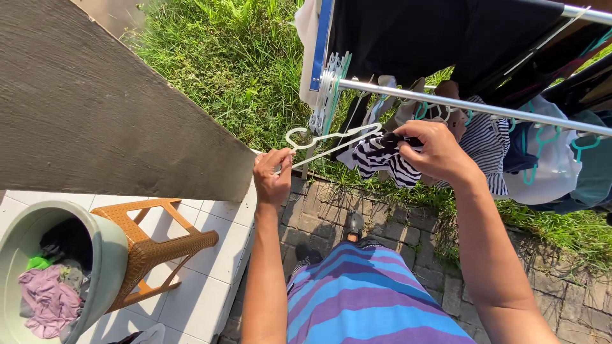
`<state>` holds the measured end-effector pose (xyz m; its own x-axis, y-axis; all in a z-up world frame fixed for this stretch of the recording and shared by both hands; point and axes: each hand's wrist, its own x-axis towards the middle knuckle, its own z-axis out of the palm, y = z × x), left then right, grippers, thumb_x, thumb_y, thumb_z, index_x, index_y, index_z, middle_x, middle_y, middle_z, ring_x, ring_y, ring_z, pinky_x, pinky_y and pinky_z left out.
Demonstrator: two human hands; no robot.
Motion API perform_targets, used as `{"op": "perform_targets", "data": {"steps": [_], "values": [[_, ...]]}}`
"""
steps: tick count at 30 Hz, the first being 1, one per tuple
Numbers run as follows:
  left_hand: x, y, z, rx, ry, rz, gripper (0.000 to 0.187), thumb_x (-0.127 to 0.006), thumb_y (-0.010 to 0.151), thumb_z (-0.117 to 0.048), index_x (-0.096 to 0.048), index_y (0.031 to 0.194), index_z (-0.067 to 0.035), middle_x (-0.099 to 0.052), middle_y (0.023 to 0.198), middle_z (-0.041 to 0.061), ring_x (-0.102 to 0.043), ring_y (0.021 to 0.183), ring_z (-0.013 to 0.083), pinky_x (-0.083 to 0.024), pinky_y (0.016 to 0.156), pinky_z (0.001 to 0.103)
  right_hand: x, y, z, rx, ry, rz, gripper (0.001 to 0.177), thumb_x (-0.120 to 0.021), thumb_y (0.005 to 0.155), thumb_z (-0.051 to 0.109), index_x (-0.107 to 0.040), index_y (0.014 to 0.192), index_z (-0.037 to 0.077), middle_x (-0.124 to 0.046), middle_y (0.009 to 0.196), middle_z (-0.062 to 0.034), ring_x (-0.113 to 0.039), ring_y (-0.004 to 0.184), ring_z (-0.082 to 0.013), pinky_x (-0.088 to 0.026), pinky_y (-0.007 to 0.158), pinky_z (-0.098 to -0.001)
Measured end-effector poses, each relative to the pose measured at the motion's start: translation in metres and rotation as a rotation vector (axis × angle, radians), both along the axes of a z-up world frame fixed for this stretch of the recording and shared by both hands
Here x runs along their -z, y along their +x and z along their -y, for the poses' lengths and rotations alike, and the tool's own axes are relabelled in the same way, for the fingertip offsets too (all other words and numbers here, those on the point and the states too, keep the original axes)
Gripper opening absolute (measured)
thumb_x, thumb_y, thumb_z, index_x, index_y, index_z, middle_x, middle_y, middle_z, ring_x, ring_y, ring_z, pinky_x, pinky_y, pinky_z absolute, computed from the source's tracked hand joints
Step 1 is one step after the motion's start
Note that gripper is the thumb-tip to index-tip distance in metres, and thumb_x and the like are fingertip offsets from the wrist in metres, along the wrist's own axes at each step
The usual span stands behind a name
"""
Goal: The recorder is taking wet clothes out of a basin and hanging them on a drying rack using hangers in an outdoor area.
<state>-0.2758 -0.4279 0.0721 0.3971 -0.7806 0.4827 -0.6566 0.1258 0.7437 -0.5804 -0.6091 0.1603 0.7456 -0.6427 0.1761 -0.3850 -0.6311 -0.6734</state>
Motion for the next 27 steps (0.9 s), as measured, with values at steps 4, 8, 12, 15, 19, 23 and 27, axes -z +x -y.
{"op": "perform_targets", "data": {"steps": [4,8,12,15,19,23,27], "values": [[-0.021,0.005,-0.017,0.000,-0.024,-0.010,0.009,-0.066,0.096,-0.011,-0.074,0.100,-0.009,-0.073,0.087,0.004,-0.065,0.077,0.0199,-0.042,0.091,0.034,-0.015,0.012,-0.014,-0.005,-0.118,0.017,0.021,-0.071,0.085,0.007,-0.070,0.105,0.000,-0.072,0.094,-0.0144,-0.071,0.086,-0.0307,-0.056,0.077,-0.0384],[-0.032,0.010,-0.033,0.022,-0.036,-0.028,0.011,-0.066,0.097,-0.013,-0.076,0.101,-0.010,-0.072,0.081,0.002,-0.062,0.071,0.0150,-0.041,0.093,0.035,-0.033,0.023,-0.031,-0.041,-0.180,0.046,0.019,-0.072,0.087,0.005,-0.069,0.105,0.000,-0.071,0.094,-0.0140,-0.071,0.086,-0.0300,-0.056,0.076,-0.0376],[-0.024,0.013,-0.046,0.020,-0.038,-0.016,0.012,-0.065,0.097,-0.012,-0.077,0.101,-0.012,-0.073,0.081,0.001,-0.062,0.069,0.0145,-0.040,0.093,0.036,-0.044,0.032,-0.047,-0.077,-0.194,0.047,0.020,-0.074,0.087,0.006,-0.071,0.106,0.001,-0.071,0.092,-0.0130,-0.070,0.084,-0.0290,-0.055,0.073,-0.0370],[-0.034,0.009,-0.058,0.026,-0.062,0.006,0.010,-0.067,0.097,-0.012,-0.074,0.103,-0.010,-0.073,0.085,0.003,-0.064,0.073,0.0162,-0.040,0.093,0.036,-0.051,0.038,-0.058,-0.109,-0.189,0.006,0.021,-0.075,0.088,0.008,-0.073,0.109,0.004,-0.070,0.092,-0.0117,-0.069,0.081,-0.0282,-0.055,0.070,-0.0365],[-0.039,0.011,-0.070,0.063,-0.087,-0.023,0.009,-0.068,0.096,-0.011,-0.074,0.104,-0.011,-0.073,0.085,0.003,-0.065,0.074,0.0171,-0.039,0.093,0.036,-0.053,0.043,-0.068,-0.164,-0.162,-0.018,0.024,-0.076,0.088,0.010,-0.076,0.112,0.008,-0.068,0.092,-0.0097,-0.067,0.080,-0.0260,-0.054,0.070,-0.0359],[-0.040,0.017,-0.082,0.151,-0.027,-0.068,0.007,-0.068,0.097,-0.011,-0.074,0.100,-0.011,-0.074,0.083,0.002,-0.064,0.070,0.0164,-0.040,0.090,0.035,-0.055,0.047,-0.078,-0.203,-0.185,-0.032,0.026,-0.078,0.087,0.012,-0.078,0.113,0.015,-0.068,0.092,-0.0065,-0.066,0.079,-0.0223,-0.053,0.070,-0.0354],[-0.039,0.026,-0.100,0.165,-0.043,-0.115,0.007,-0.068,0.096,-0.010,-0.074,0.099,-0.010,-0.073,0.084,0.003,-0.063,0.073,0.0181,-0.043,0.089,0.036,-0.056,0.051,-0.089,-0.222,-0.238,-0.015,0.028,-0.080,0.086,0.015,-0.080,0.113,0.020,-0.068,0.091,-0.0033,-0.063,0.082,-0.0200,-0.053,0.074,-0.0351]]}}
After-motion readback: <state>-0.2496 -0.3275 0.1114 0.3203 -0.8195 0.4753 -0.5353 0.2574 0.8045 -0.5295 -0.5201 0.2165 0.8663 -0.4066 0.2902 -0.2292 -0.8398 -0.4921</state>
